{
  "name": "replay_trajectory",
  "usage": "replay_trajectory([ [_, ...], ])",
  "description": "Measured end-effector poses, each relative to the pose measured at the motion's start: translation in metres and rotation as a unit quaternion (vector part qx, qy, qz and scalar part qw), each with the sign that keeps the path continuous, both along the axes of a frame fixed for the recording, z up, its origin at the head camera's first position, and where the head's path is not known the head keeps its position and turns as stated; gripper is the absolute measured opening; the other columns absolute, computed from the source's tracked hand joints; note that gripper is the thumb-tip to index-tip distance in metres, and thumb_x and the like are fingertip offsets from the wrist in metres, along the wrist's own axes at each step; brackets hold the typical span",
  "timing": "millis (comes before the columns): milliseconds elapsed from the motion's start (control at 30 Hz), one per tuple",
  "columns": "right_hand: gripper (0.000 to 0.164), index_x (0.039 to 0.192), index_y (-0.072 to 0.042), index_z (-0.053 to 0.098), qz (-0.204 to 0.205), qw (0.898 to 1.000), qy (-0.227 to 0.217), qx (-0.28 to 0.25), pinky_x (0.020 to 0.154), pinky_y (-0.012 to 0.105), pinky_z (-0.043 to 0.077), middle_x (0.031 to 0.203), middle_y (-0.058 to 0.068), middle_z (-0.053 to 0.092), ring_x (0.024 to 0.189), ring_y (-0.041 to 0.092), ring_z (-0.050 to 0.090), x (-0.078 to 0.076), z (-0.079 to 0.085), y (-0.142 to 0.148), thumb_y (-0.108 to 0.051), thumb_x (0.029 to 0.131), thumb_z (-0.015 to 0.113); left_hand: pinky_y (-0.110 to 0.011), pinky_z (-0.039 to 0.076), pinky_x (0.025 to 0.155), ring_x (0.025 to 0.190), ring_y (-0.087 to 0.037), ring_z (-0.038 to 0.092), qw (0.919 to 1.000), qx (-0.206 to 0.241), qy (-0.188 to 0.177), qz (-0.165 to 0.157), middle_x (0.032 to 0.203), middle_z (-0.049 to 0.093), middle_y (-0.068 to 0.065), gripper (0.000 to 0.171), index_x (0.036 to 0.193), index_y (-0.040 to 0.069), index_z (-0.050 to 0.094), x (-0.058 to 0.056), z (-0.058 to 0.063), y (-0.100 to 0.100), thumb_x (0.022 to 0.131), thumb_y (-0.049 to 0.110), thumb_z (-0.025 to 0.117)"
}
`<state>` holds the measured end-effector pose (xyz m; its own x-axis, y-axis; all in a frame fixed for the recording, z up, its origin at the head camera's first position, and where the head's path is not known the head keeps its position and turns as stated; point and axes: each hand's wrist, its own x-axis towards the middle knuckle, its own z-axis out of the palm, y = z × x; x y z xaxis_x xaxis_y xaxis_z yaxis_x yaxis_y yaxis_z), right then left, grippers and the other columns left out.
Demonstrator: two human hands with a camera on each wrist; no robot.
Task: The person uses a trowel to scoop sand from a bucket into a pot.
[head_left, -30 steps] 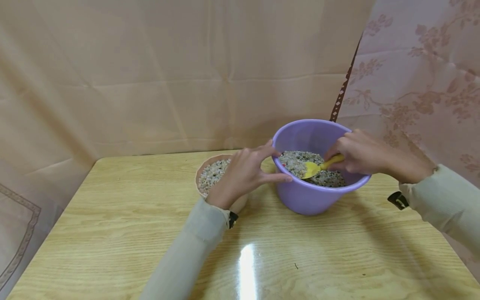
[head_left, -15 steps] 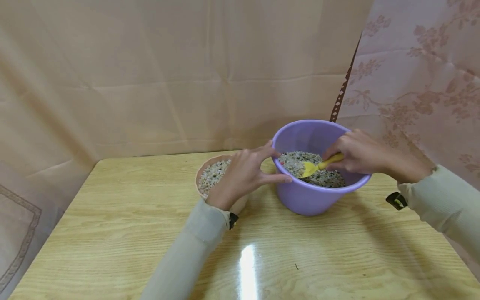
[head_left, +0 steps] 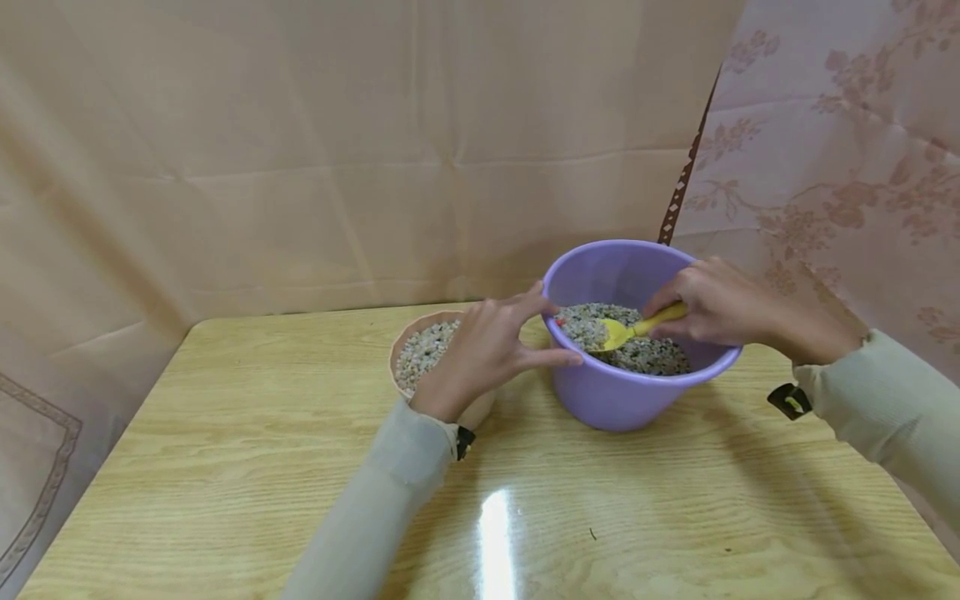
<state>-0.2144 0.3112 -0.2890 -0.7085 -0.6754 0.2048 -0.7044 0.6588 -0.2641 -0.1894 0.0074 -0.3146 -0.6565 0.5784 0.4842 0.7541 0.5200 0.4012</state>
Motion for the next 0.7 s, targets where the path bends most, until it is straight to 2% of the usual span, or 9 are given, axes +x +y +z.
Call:
replay_trajectory([
  [167, 0.019, 0.090, -0.015, 0.080, 0.004, 1.000, 0.009, -0.006, 0.050, 0.021, 0.048, 0.080, -0.006, 0.074, 0.055, -0.002, 0.055, -0.0006, -0.0008, 0.0016, -0.018, 0.074, 0.089, -0.023, 0.032, 0.049, 0.049, -0.006, 0.033, 1.0000, 0.001, 0.002, 0.002, 0.119, 0.072, -0.002, 0.047, 0.106, 0.016, 0.072, 0.0005, -0.0010, 0.0008, 0.077, 0.051, 0.082],
  [333, 0.019, 0.091, -0.015, 0.080, 0.011, 1.000, 0.014, -0.009, 0.049, 0.020, 0.047, 0.080, -0.006, 0.074, 0.054, -0.003, 0.054, -0.0019, -0.0022, 0.0023, -0.019, 0.074, 0.089, -0.023, 0.034, 0.050, 0.051, -0.006, 0.036, 0.9999, -0.003, 0.002, 0.010, 0.121, 0.071, -0.001, 0.048, 0.106, 0.016, 0.071, 0.0021, -0.0015, 0.0002, 0.077, 0.052, 0.082],
  [533, 0.020, 0.090, -0.014, 0.080, 0.015, 0.999, 0.025, -0.019, 0.052, 0.020, 0.050, 0.082, -0.003, 0.076, 0.057, -0.001, 0.058, -0.0003, -0.0023, 0.0041, -0.017, 0.073, 0.089, -0.023, 0.033, 0.050, 0.052, -0.007, 0.037, 0.9998, -0.006, 0.009, 0.015, 0.112, 0.073, 0.003, 0.047, 0.104, 0.017, 0.069, 0.0022, -0.0024, 0.0005, 0.076, 0.053, 0.082],
  [700, 0.020, 0.088, -0.016, 0.080, 0.025, 0.997, 0.050, -0.043, 0.050, 0.018, 0.048, 0.078, -0.008, 0.074, 0.057, -0.003, 0.057, -0.0001, -0.0028, 0.0070, -0.014, 0.071, 0.090, -0.023, 0.032, 0.049, 0.051, -0.007, 0.036, 0.9997, -0.007, 0.013, 0.018, 0.115, 0.072, 0.001, 0.049, 0.107, 0.016, 0.070, 0.0023, -0.0023, -0.0003, 0.076, 0.053, 0.082],
])
